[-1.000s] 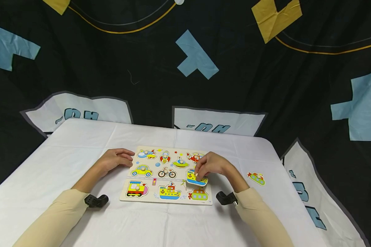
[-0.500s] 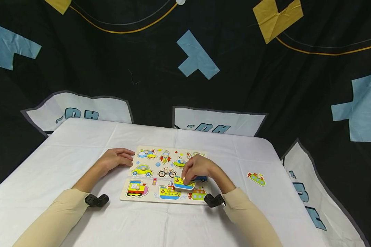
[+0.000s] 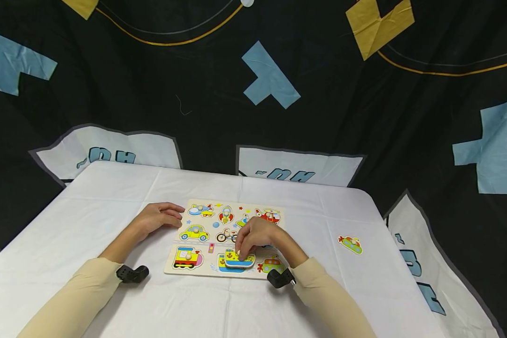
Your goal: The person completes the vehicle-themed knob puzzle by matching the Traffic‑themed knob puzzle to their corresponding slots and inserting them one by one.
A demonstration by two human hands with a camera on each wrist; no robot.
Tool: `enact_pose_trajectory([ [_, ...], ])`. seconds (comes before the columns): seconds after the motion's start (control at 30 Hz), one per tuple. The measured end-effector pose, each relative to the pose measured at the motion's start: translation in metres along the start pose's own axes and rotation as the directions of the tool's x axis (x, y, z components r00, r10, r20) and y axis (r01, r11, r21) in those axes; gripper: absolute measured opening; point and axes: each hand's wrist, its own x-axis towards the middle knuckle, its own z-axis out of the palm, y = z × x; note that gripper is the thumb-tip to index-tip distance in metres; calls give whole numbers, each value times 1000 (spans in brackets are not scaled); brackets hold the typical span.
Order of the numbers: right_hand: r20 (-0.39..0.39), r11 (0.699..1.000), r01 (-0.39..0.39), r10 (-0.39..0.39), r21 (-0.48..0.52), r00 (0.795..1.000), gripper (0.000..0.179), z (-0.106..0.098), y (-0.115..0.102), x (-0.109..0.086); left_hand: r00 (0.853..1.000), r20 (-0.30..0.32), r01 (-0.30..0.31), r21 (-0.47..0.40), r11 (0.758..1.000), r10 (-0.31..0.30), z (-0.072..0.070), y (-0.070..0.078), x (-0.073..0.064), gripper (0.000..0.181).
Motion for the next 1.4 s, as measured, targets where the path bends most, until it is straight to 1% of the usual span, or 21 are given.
enact_pose_trajectory([
  [0.33, 39, 1000, 23, -23, -15, 999, 17, 9, -1, 7, 1000, -6, 3, 14, 1000, -3, 1, -1, 0, 50],
  [0.67, 56, 999, 39, -38, -17, 998, 15, 15, -4, 11, 1000, -9, 7, 16, 1000, -6, 1, 0, -1, 50],
  [0.97, 58, 1000, 27, -27, -4, 998, 15, 18, -8, 11, 1000, -10, 4, 25, 1000, -4, 1, 0, -1, 49],
  [1.13, 59, 1000, 19, -18, -5, 998, 15, 19, -9, 11, 1000, -12, 14, 29, 999, -14, 1, 1, -1, 50],
  [1.4, 55, 1000, 11, -10, -8, 998, 15, 19, -8, 9, 1000, -5, 9, 17, 1000, -9, 0, 1, -1, 50],
])
